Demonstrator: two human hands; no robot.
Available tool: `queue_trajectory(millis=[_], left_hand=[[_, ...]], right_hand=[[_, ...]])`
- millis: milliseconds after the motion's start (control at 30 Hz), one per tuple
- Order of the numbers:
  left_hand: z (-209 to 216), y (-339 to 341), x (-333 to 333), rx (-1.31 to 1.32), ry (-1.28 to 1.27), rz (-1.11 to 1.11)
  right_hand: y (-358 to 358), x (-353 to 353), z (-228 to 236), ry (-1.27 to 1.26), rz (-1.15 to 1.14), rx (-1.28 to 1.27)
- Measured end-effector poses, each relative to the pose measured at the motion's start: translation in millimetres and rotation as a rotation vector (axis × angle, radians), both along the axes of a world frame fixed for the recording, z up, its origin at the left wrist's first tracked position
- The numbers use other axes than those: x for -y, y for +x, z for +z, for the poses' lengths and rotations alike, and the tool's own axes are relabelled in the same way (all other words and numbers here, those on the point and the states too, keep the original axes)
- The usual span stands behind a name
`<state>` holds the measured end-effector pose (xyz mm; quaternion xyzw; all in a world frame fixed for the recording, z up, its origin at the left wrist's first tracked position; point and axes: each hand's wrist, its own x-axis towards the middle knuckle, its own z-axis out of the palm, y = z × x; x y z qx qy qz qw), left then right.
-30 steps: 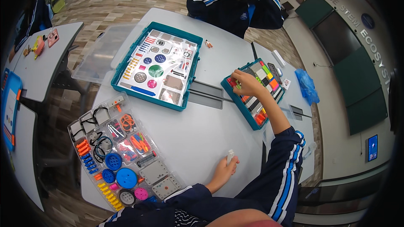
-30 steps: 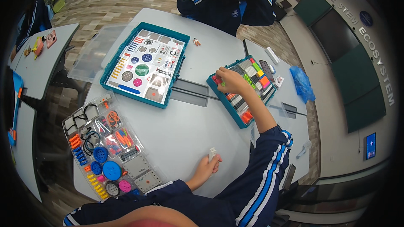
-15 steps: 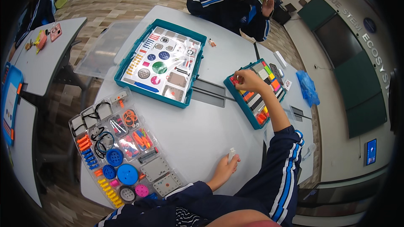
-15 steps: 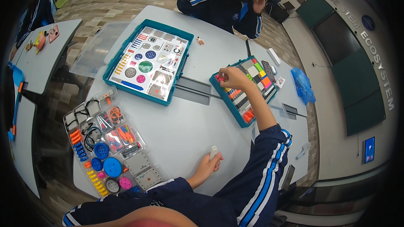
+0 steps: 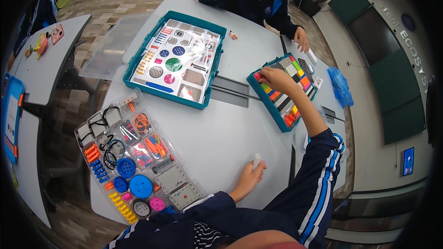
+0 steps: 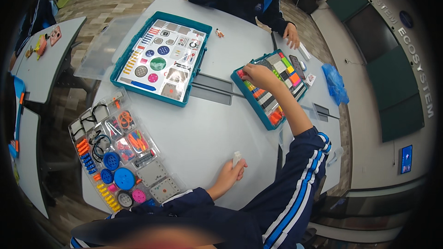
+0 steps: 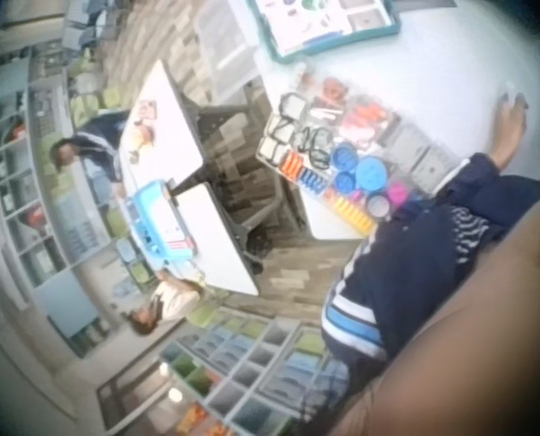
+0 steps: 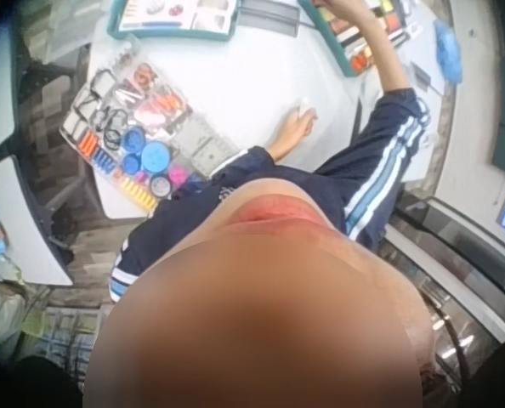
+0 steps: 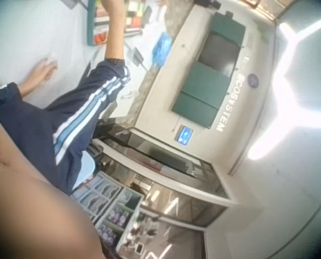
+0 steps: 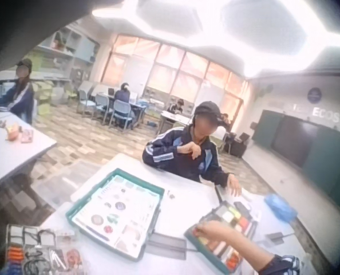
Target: The person organizes and assembles components from an electronics kit at a table. They pick up wires, connectors, and small parts, place them into a clear plastic tray, and connect wires to a small circuit board. The person also handles a white plastic piece and interacts with a peer across the table.
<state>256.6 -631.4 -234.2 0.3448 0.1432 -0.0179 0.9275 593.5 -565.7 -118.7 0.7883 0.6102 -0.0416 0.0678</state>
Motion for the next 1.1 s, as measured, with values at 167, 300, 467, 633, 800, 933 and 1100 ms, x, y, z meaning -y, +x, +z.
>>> queue_trajectory(millis=[167, 300, 467, 633, 800, 933, 1100], left_hand=[[-2.3, -1.3, 4.2, -0.011, 0.039, 0.008], [-0.7, -2.1, 2.9, -0.031, 0.013, -0.007], [3.7, -2.1, -1.2, -0.032, -0.015, -0.017], [4.6, -2.7, -1.1, -0.050, 0.024, -0.022], [5.7, -0.7, -2.8, -0.046, 0.003, -0.045], [7.1, -3.6, -3.5, -0.040, 0.007, -0.033], [6.3, -3.0, -2.7, -0.044, -0.022, -0.032]], right_hand=[[-5.1, 18.6, -21.4, 0.017, 0.014, 0.123], [-2.1, 26.3, -28.2, 0.101, -0.014, 0.090], [-0.6, 28.2, -26.8, 0.137, -0.077, -0.015], [-2.8, 27.5, -25.0, 0.200, -0.145, -0.140], [-7.7, 24.7, -31.0, 0.271, -0.110, -0.127], [-8.2, 25.9, -38.0, 0.329, -0.118, -0.157], [2.3, 26.2, -40.2, 0.274, -0.107, -0.180]])
